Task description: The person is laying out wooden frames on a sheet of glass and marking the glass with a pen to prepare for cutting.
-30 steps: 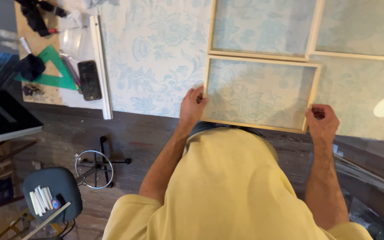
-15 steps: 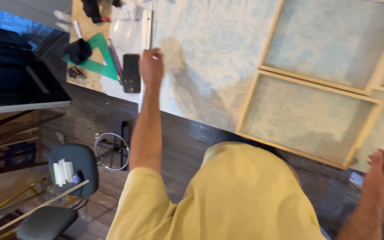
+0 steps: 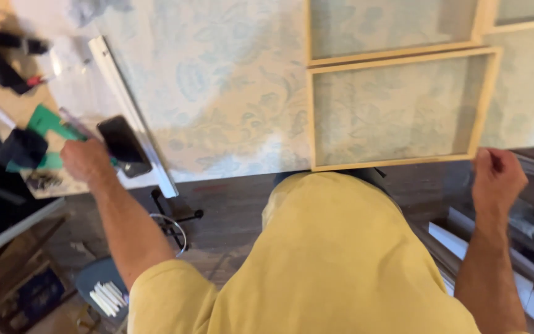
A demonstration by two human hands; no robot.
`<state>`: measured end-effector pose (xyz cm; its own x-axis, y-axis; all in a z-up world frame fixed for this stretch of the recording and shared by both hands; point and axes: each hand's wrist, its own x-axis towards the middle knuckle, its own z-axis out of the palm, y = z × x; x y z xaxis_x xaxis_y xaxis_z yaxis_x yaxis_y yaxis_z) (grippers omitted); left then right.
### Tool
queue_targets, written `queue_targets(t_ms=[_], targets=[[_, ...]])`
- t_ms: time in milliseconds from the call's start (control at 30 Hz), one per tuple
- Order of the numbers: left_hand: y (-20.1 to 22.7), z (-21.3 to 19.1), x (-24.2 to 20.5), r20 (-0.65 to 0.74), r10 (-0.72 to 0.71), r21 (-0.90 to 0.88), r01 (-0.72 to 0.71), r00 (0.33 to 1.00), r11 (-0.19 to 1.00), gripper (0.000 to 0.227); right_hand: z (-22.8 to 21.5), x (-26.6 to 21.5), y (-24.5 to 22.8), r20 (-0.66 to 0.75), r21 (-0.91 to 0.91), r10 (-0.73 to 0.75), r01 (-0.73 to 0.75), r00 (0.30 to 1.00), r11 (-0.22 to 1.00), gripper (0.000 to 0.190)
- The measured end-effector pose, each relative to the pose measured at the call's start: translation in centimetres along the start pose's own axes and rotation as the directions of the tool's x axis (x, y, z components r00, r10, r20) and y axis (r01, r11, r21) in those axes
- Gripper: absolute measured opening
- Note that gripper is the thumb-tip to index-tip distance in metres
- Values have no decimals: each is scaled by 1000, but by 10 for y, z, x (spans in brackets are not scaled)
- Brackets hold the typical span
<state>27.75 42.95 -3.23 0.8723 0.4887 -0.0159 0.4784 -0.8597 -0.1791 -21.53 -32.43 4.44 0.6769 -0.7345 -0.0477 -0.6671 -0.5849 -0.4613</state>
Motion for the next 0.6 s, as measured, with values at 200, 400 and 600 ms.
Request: queue_targets(t_ms=[200, 400, 600], targets=[[-8, 11, 9, -8, 91, -190, -91, 996, 978, 31, 25, 1, 56, 120, 174, 87, -107, 989, 979, 6], [10, -29, -27, 33, 135, -222, -124, 990, 967, 32, 35, -10, 42, 226, 178, 2, -43, 974, 983, 36], [3, -2, -4, -3, 94, -228, -92, 996, 969, 8, 51, -4, 39, 257, 271, 31, -103, 966, 957, 21]])
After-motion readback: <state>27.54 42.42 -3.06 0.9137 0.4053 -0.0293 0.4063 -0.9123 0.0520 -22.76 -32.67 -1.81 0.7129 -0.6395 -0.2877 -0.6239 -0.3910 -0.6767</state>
